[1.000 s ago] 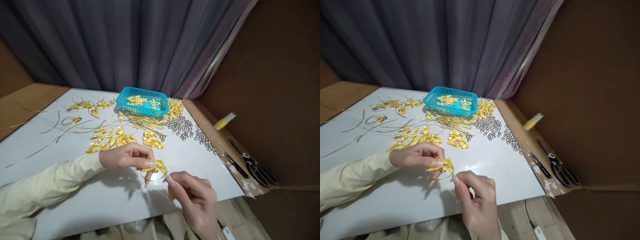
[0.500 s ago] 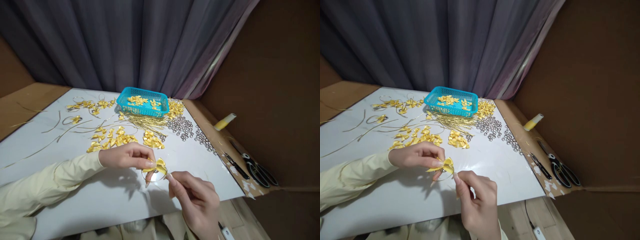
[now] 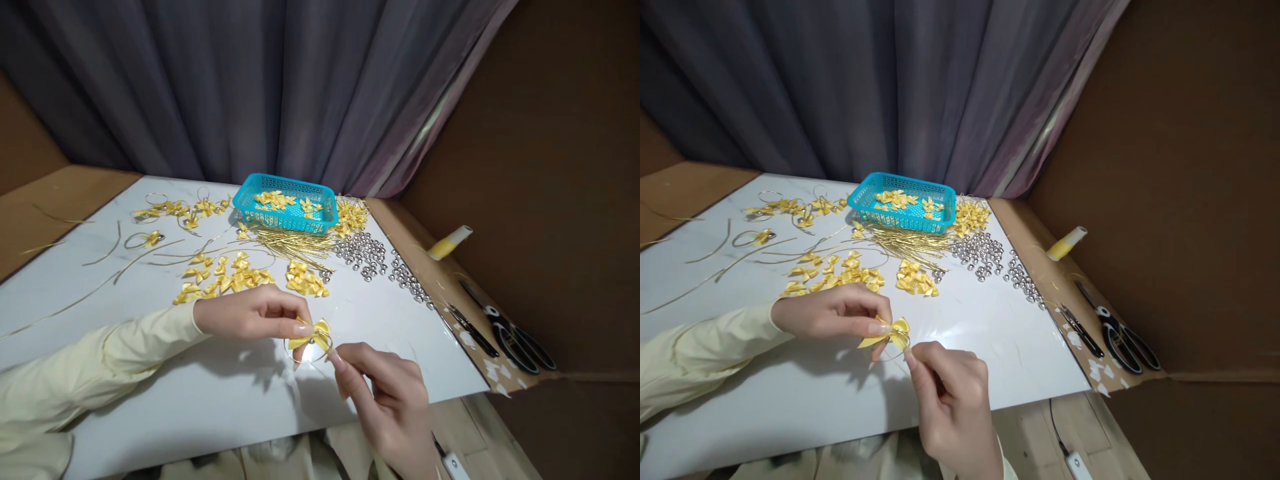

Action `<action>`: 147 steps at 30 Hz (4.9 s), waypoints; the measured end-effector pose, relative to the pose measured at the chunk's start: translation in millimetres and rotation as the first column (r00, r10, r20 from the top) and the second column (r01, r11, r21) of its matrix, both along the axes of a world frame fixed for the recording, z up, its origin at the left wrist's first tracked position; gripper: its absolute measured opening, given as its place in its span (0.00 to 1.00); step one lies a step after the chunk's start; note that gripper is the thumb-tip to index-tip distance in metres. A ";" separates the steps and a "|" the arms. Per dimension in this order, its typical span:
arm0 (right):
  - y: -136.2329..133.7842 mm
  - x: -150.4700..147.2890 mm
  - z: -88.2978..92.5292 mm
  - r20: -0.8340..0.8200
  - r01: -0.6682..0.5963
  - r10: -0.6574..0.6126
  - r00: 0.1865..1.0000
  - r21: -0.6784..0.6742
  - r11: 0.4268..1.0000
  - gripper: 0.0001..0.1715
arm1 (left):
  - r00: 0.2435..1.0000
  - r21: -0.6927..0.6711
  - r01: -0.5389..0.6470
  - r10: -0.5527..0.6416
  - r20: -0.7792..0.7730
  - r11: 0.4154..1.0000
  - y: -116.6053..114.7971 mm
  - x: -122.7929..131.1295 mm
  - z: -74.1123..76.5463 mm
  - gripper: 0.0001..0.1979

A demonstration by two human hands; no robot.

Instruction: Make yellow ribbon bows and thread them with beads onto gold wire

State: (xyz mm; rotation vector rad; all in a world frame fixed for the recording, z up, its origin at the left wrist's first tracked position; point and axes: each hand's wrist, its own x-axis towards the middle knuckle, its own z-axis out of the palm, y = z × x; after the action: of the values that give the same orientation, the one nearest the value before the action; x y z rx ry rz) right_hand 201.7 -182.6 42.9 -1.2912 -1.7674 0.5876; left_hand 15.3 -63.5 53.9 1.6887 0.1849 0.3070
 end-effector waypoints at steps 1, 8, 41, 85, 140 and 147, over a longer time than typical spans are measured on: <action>0.1 0.0 0.0 -0.012 -0.002 0.002 1.000 -0.015 1.000 0.14 | 1.000 -0.001 0.002 -0.002 0.002 1.000 0.2 -0.1 -0.3 0.10; -0.9 13.2 1.7 -0.184 0.000 -0.001 0.983 -0.007 1.000 0.12 | 1.000 0.034 0.014 -0.013 -0.011 0.999 1.7 -3.3 1.4 0.10; -11.0 -10.0 1.1 -0.050 0.165 -0.158 0.986 0.197 0.966 0.10 | 1.000 0.072 0.003 -0.001 -0.026 0.997 -0.1 -3.2 3.0 0.10; -5.5 -8.0 -3.5 -0.103 0.128 -0.113 0.988 0.151 0.980 0.12 | 1.000 -0.012 -0.015 0.015 0.017 1.000 -1.2 -1.3 -2.8 0.11; 4.8 -7.2 -13.9 -0.305 0.002 0.026 0.952 0.090 0.996 0.11 | 0.998 -0.255 0.013 0.002 0.058 0.967 -6.2 -1.1 -3.2 0.10; 5.0 -6.4 -16.5 -0.288 -0.004 0.031 0.957 0.095 0.995 0.11 | 0.998 -0.257 0.021 -0.004 0.065 0.966 -6.8 -1.2 -3.7 0.10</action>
State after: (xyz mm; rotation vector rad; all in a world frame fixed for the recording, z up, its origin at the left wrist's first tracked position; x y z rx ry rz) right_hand 195.3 -177.6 26.4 -1.0666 -1.5465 0.6594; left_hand 14.1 -70.3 50.2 1.4203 0.1588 0.3135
